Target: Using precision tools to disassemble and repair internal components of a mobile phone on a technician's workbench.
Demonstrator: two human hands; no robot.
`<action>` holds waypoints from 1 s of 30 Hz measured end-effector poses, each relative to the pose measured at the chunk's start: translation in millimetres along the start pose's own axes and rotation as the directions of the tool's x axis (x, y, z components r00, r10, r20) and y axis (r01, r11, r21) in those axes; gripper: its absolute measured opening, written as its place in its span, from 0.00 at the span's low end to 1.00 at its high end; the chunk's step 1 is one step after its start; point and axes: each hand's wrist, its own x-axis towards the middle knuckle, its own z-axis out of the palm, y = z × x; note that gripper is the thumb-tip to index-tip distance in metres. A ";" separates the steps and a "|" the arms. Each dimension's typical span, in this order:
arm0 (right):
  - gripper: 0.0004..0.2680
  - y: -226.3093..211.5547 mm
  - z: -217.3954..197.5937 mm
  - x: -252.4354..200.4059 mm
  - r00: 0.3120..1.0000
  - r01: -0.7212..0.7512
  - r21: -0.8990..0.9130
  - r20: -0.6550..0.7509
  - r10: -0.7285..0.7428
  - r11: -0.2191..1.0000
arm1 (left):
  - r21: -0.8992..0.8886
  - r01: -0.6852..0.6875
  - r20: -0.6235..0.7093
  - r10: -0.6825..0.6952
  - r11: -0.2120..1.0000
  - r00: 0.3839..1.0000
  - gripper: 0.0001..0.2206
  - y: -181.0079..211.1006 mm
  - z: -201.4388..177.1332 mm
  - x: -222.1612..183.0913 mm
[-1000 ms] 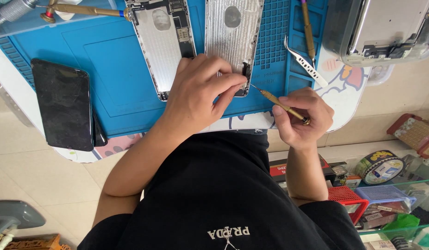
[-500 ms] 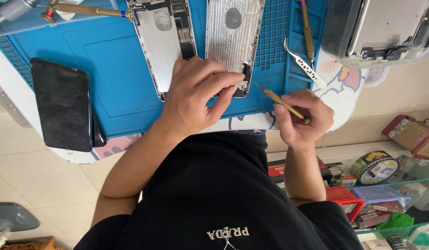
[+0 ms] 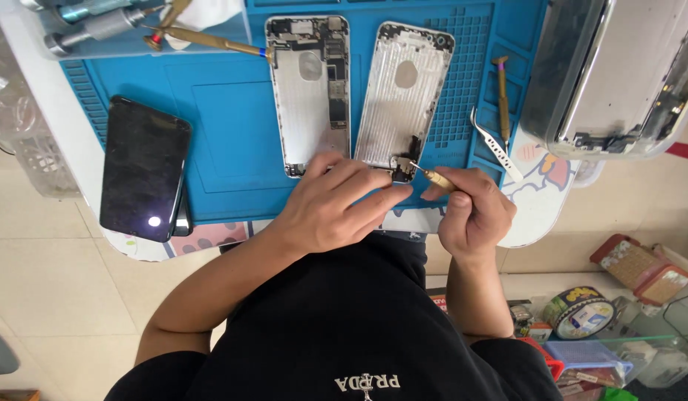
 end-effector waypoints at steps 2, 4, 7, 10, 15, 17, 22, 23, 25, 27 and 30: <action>0.07 -5.9 -0.4 13.7 0.999 0.036 -0.028 0.014 -0.036 0.999 | 0.019 0.022 -0.027 -0.022 1.000 0.999 0.16 -1.7 -9.2 -7.3; 0.06 -11.3 -0.1 29.1 0.997 0.070 -0.057 0.020 -0.069 0.996 | 0.035 0.039 -0.049 -0.037 0.999 0.998 0.16 -4.6 -20.3 -12.1; 0.05 -14.3 1.0 45.0 0.979 0.202 -0.148 0.048 -0.197 0.968 | 0.145 0.120 -0.070 -0.111 0.982 0.991 0.15 -10.7 -35.4 -21.6; 0.07 -16.0 0.9 58.1 0.998 -0.052 -0.040 -0.023 0.051 0.998 | 0.194 0.207 -0.106 -0.190 0.959 0.976 0.15 -17.4 -46.6 -30.7; 0.08 -37.7 -5.5 95.0 0.993 0.068 -0.264 0.108 -0.041 0.962 | 0.151 0.229 -0.128 -0.211 0.962 0.969 0.14 -31.9 -53.8 -42.6; 0.07 -42.5 0.0 105.6 0.994 0.043 -0.284 0.111 -0.012 0.958 | 0.138 0.189 -0.099 -0.177 0.972 0.979 0.12 -33.8 -55.2 -45.8; 0.03 -36.4 15.5 131.1 0.964 0.229 -0.309 0.206 -0.170 0.923 | 0.162 0.160 -0.026 -0.158 0.974 0.987 0.09 -36.0 -55.3 -46.5; 0.02 -29.0 16.9 130.9 0.960 0.233 -0.311 0.223 -0.168 0.921 | 0.172 0.147 -0.017 -0.146 0.974 0.989 0.08 -37.7 -53.4 -48.4; 0.02 -19.3 19.2 128.3 0.955 0.237 -0.309 0.246 -0.164 0.921 | 0.181 0.141 -0.009 -0.141 0.973 0.990 0.07 -38.5 -50.8 -51.1; 0.02 -14.3 21.8 128.2 0.960 0.186 -0.296 0.260 -0.109 0.937 | 0.133 0.172 -0.033 -0.169 0.976 0.985 0.06 -39.0 -50.7 -49.2; 0.02 -13.6 22.4 128.5 0.943 0.256 -0.309 0.290 -0.166 0.916 | 0.166 0.172 -0.058 -0.164 0.971 0.985 0.06 -42.3 -46.1 -51.3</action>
